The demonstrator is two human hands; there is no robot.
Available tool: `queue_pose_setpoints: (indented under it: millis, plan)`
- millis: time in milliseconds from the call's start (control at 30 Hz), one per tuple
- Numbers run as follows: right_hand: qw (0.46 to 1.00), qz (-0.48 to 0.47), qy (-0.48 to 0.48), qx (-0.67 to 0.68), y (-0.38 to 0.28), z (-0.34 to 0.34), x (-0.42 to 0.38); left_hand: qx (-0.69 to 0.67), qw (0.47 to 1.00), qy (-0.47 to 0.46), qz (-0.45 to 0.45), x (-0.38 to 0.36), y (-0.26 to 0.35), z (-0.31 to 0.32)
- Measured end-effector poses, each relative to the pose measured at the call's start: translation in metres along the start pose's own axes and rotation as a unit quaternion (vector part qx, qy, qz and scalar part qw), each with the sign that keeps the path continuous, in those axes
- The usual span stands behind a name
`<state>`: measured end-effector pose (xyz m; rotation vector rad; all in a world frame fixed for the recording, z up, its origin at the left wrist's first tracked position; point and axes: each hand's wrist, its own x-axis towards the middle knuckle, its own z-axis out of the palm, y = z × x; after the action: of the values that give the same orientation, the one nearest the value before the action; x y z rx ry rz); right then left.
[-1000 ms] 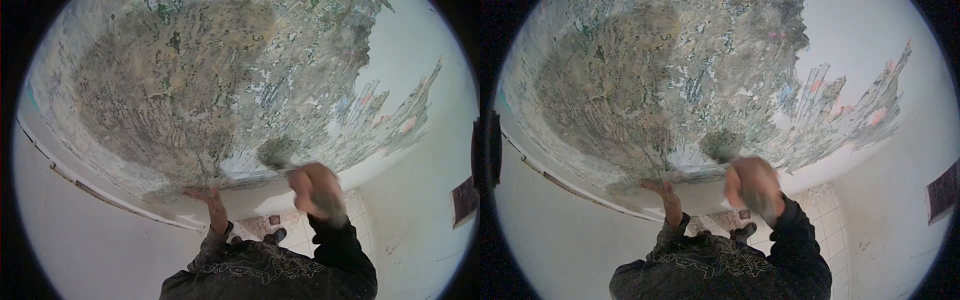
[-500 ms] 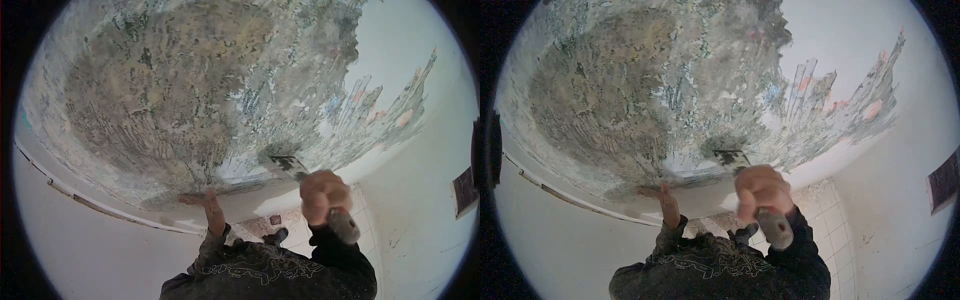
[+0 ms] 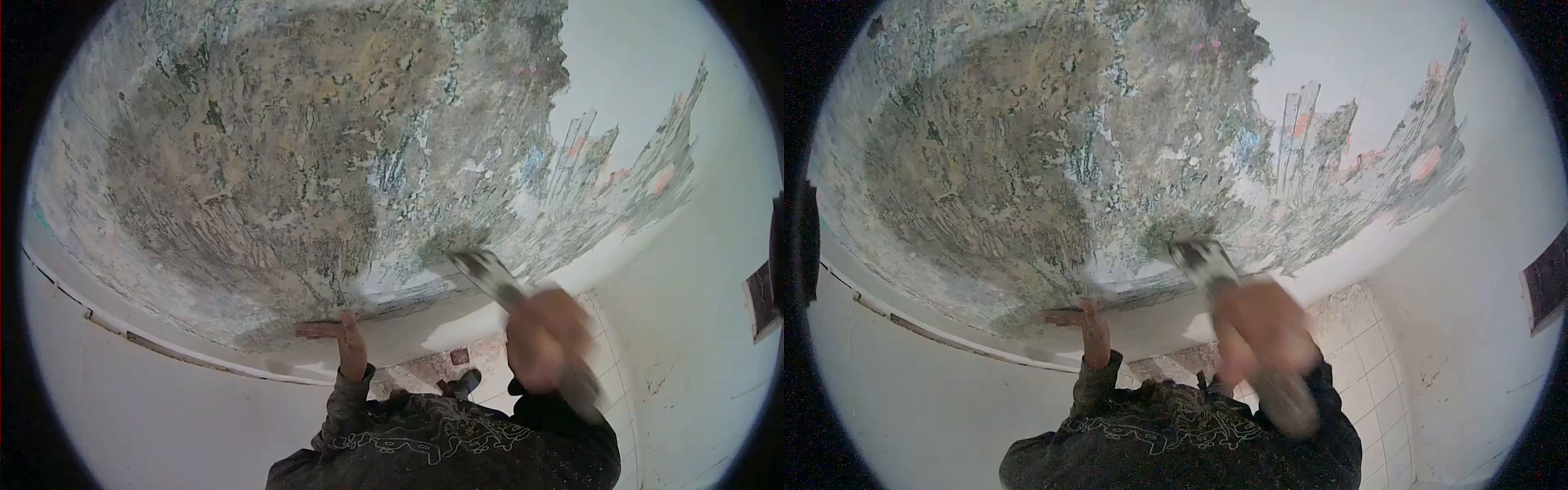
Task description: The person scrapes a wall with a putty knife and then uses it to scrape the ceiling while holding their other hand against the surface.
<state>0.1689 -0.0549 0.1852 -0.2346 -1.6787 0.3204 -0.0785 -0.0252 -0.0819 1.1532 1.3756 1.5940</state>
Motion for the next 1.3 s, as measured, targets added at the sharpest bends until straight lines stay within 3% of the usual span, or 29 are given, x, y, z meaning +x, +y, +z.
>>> queue_pose_setpoints:
  millis: [33,100,200,267,333,467,533,600,733,867,967,1000,1067,1133,1300]
  plan:
    - [0.996,0.071,-0.013,-0.044,0.003,0.005,0.004,0.001,1.0,-0.004,-0.003,-0.001,0.0,-0.001]
    - [0.997,0.067,-0.009,-0.042,0.0,0.004,0.009,0.001,1.0,-0.007,-0.003,0.0,0.0,-0.001]
    - [0.985,-0.134,0.041,0.096,-0.017,-0.006,0.003,-0.003,1.0,-0.009,-0.005,0.003,-0.002,0.0]
    - [0.993,-0.083,0.025,-0.075,-0.006,-0.003,0.007,-0.004,1.0,-0.011,-0.008,0.002,-0.003,0.0]
    - [0.99,-0.01,0.041,-0.136,-0.007,0.012,0.014,-0.007,1.0,-0.012,-0.01,0.002,-0.005,0.001]
    - [0.977,-0.145,0.126,0.092,-0.021,0.002,0.005,-0.008,1.0,-0.013,-0.01,0.006,-0.006,0.001]
    - [0.994,-0.08,0.058,-0.037,-0.005,0.0,0.014,-0.007,1.0,-0.016,-0.016,0.003,-0.006,-0.001]
    - [0.995,-0.036,0.06,-0.068,0.004,0.005,0.012,-0.01,1.0,-0.014,-0.017,0.004,-0.006,0.0]
    - [0.977,-0.122,0.148,0.093,-0.021,0.005,-0.003,-0.005,1.0,-0.011,-0.013,0.007,-0.007,0.0]
    - [0.994,-0.036,-0.051,-0.088,-0.005,-0.005,0.018,-0.006,1.0,-0.007,-0.02,0.004,-0.009,-0.002]
    - [0.997,-0.043,-0.046,0.042,-0.034,-0.019,0.011,-0.006,1.0,-0.008,-0.019,0.006,-0.008,-0.003]
    - [0.976,-0.156,0.145,0.04,-0.021,0.0,0.004,-0.006,1.0,-0.006,-0.02,0.005,-0.009,-0.003]
    - [0.996,0.016,0.027,-0.086,0.008,-0.001,0.011,-0.005,1.0,-0.006,-0.025,0.002,-0.01,-0.003]
    - [0.959,0.255,-0.013,-0.125,-0.004,0.007,0.015,-0.005,1.0,-0.007,-0.024,0.005,-0.01,-0.005]
    - [0.988,0.119,-0.036,-0.087,0.016,-0.002,0.011,0.003,1.0,-0.001,-0.024,0.004,-0.013,-0.004]
